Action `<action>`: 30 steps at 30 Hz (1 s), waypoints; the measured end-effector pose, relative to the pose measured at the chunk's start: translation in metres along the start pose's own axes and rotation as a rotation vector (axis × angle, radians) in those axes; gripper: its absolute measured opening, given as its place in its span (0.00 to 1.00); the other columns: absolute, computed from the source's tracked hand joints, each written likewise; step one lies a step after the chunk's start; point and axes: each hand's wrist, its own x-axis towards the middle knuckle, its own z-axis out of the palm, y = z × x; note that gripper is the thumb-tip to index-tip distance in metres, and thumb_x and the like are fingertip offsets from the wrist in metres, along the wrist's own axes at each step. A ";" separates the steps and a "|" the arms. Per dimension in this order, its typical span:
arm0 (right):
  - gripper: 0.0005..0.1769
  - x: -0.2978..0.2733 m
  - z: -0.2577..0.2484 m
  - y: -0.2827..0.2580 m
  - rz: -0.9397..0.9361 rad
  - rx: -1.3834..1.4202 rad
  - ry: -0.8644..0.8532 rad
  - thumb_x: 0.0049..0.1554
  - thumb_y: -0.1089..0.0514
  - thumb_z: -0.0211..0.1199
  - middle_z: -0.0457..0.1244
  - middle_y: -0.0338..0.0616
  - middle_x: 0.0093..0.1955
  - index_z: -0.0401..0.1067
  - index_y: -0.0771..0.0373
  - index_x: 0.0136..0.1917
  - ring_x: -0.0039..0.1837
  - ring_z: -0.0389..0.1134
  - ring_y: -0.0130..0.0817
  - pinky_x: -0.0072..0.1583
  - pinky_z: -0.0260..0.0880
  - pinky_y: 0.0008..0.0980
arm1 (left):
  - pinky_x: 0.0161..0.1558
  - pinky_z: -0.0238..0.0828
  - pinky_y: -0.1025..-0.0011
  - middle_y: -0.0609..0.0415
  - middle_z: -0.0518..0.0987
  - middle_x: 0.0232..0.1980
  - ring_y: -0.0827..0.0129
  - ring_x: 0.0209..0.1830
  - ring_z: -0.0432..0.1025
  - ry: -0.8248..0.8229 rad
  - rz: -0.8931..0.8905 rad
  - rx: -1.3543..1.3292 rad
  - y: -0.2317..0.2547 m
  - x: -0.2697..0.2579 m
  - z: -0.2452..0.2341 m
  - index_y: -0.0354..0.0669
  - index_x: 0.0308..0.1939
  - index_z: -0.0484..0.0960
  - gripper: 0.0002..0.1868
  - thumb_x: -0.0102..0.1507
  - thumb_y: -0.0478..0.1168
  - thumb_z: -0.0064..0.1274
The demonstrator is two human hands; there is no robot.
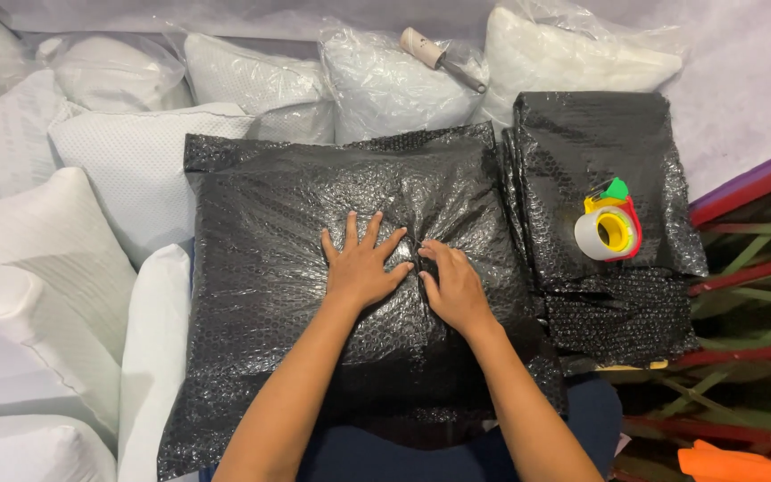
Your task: Wrapping a pillow in black bubble wrap and securing it with tape using a dispenser.
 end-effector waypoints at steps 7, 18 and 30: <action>0.31 0.006 -0.011 -0.016 0.040 -0.013 -0.054 0.55 0.63 0.64 0.68 0.46 0.63 0.58 0.59 0.70 0.65 0.66 0.49 0.64 0.68 0.49 | 0.71 0.17 0.29 0.51 0.50 0.84 0.43 0.84 0.32 0.017 0.008 -0.086 -0.002 0.002 -0.001 0.60 0.79 0.58 0.36 0.67 0.61 0.37; 0.35 0.007 -0.013 -0.010 0.064 -0.048 -0.203 0.55 0.63 0.62 0.69 0.41 0.62 0.54 0.56 0.73 0.66 0.65 0.48 0.64 0.68 0.49 | 0.72 0.16 0.33 0.53 0.43 0.86 0.43 0.84 0.25 -0.118 0.028 -0.174 -0.009 0.006 -0.010 0.52 0.80 0.55 0.36 0.67 0.50 0.40; 0.38 0.010 -0.021 -0.019 0.168 0.044 -0.235 0.54 0.65 0.62 0.69 0.44 0.63 0.52 0.55 0.75 0.67 0.64 0.51 0.66 0.65 0.50 | 0.74 0.18 0.36 0.55 0.47 0.85 0.46 0.85 0.29 -0.039 -0.015 -0.085 0.005 -0.003 -0.007 0.59 0.78 0.60 0.37 0.66 0.60 0.43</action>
